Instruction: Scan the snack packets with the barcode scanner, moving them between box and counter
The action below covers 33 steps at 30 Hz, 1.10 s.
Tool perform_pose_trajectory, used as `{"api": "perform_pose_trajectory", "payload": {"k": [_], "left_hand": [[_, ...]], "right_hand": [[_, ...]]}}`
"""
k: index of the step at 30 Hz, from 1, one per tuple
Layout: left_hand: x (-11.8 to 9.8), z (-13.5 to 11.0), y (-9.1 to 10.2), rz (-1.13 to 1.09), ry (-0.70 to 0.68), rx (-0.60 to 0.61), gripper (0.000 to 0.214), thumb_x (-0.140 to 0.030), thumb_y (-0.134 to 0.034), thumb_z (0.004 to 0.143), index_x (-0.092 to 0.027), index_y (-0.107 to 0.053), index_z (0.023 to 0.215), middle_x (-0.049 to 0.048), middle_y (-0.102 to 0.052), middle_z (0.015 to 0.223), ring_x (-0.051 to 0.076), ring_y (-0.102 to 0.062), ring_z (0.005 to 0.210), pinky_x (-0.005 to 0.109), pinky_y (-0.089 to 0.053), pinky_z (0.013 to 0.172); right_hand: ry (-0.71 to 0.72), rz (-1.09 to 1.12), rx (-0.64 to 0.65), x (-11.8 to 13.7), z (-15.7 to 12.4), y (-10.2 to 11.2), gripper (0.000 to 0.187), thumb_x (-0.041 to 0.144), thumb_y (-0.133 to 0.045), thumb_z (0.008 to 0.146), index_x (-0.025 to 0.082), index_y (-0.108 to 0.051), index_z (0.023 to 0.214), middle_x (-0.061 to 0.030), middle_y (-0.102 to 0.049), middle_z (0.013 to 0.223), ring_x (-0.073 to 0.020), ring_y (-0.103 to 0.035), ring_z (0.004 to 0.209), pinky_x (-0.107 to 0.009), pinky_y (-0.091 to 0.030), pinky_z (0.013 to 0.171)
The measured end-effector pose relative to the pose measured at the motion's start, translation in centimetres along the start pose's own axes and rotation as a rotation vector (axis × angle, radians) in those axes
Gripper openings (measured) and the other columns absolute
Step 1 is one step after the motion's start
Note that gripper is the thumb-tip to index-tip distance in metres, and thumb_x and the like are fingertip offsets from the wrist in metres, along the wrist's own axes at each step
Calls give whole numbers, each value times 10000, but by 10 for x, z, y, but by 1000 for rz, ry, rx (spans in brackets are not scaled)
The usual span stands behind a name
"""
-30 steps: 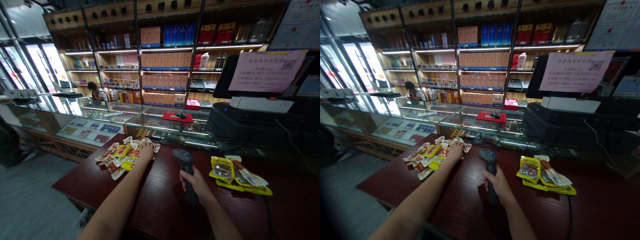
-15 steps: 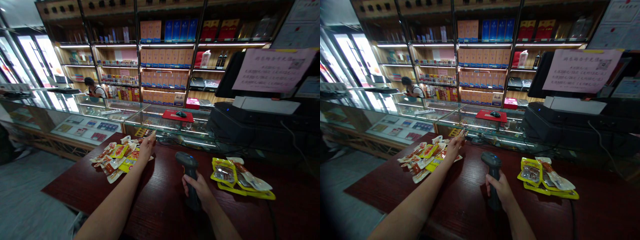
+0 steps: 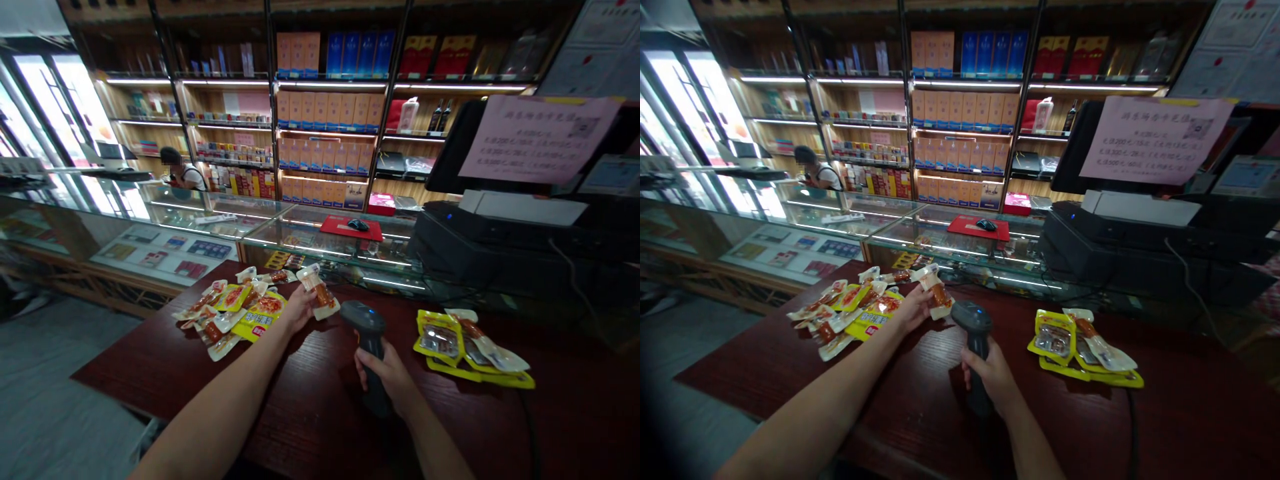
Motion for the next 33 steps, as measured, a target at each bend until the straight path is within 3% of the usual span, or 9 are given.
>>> {"api": "perform_pose_trajectory", "payload": {"k": [8, 14, 19, 24, 33], "left_hand": [[21, -11, -15, 188, 193, 181, 408, -206, -759, 607, -114, -640, 986, 88, -690, 870, 142, -632, 668, 241, -475, 646], [-4, -20, -18, 309, 262, 257, 446, -253, -764, 595, -100, -657, 1000, 129, -699, 876, 185, -651, 700, 275, -479, 668], [-37, -18, 4, 465, 227, 186, 368, -259, -751, 600, -80, -701, 918, 121, -706, 799, 168, -634, 630, 260, -471, 617], [-42, -10, 28, 747, 197, 80, 280, -274, -731, 609, -89, -729, 819, 77, -690, 671, 156, -597, 562, 241, -441, 541], [-48, -11, 17, 872, 113, 119, 303, -295, -709, 613, -87, -736, 832, 50, -671, 629, 126, -539, 522, 223, -400, 512]], "right_hand": [[78, -14, -17, 12, -4, 2, 473, 417, -712, 678, 170, -480, 1007, 62, -544, 557, -89, -474, 396, -208, -410, 369], [75, -94, -66, 20, -5, 16, 485, 441, -719, 659, 174, -497, 997, 59, -540, 566, -100, -483, 410, -224, -415, 378], [6, -192, 47, 17, -11, 9, 431, 427, -690, 692, 172, -496, 980, 53, -546, 590, -102, -498, 442, -231, -431, 409], [-24, -212, 130, 8, -12, 0, 397, 402, -665, 702, 176, -469, 963, 55, -540, 627, -96, -496, 456, -226, -429, 411], [-52, -273, 145, 2, -9, -4, 349, 400, -649, 713, 185, -468, 920, 56, -542, 605, -97, -507, 446, -212, -421, 399]]}}
Point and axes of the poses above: each hand's wrist, its own z-axis towards the middle knuckle, its own y-axis out of the back of the hand, x = y × z, the point moved 8 cm from there along z, towards the middle knuckle
